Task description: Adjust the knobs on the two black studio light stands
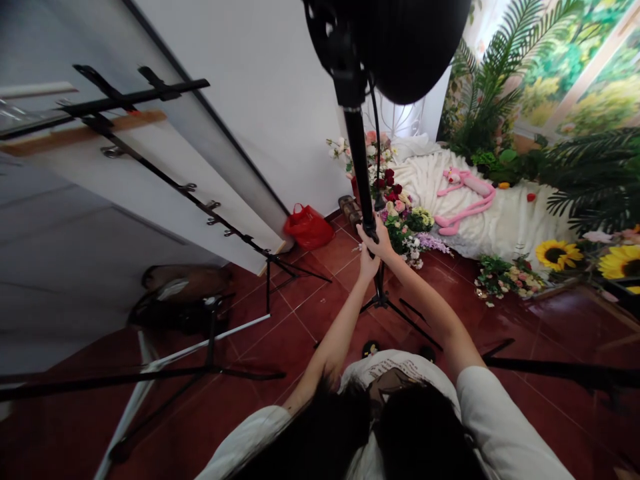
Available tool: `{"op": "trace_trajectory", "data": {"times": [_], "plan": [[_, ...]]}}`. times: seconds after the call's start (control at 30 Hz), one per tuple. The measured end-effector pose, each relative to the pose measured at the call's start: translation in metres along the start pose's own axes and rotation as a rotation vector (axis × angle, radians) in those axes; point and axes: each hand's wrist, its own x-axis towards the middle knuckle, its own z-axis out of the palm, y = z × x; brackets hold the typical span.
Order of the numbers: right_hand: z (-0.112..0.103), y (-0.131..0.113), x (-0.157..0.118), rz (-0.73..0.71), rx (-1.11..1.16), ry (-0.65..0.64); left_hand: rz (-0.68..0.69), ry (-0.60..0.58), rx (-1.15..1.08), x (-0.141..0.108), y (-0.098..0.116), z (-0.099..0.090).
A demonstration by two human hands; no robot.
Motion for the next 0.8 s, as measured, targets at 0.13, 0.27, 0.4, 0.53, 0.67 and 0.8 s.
{"op": "trace_trajectory", "data": {"times": [0.13,0.27,0.4,0.53,0.67,0.8], "plan": [[0.002,0.008,-0.009,0.033,0.016,-0.018,-0.004,-0.014,-0.010,0.001,-0.002,0.001],[0.005,0.008,-0.016,0.027,-0.005,0.004,0.031,-0.026,-0.011,0.002,-0.003,-0.001],[-0.012,0.016,-0.031,0.014,-0.102,-0.046,0.057,-0.022,-0.042,0.001,-0.004,-0.001],[-0.042,0.036,-0.053,-0.028,-0.199,-0.077,0.021,-0.008,-0.041,0.000,-0.002,0.000],[-0.063,0.051,-0.079,-0.009,-0.253,-0.030,0.014,0.008,-0.004,-0.001,0.002,0.000],[-0.067,0.055,-0.103,0.035,-0.259,-0.049,0.013,0.005,0.013,0.000,0.003,0.000]]}}
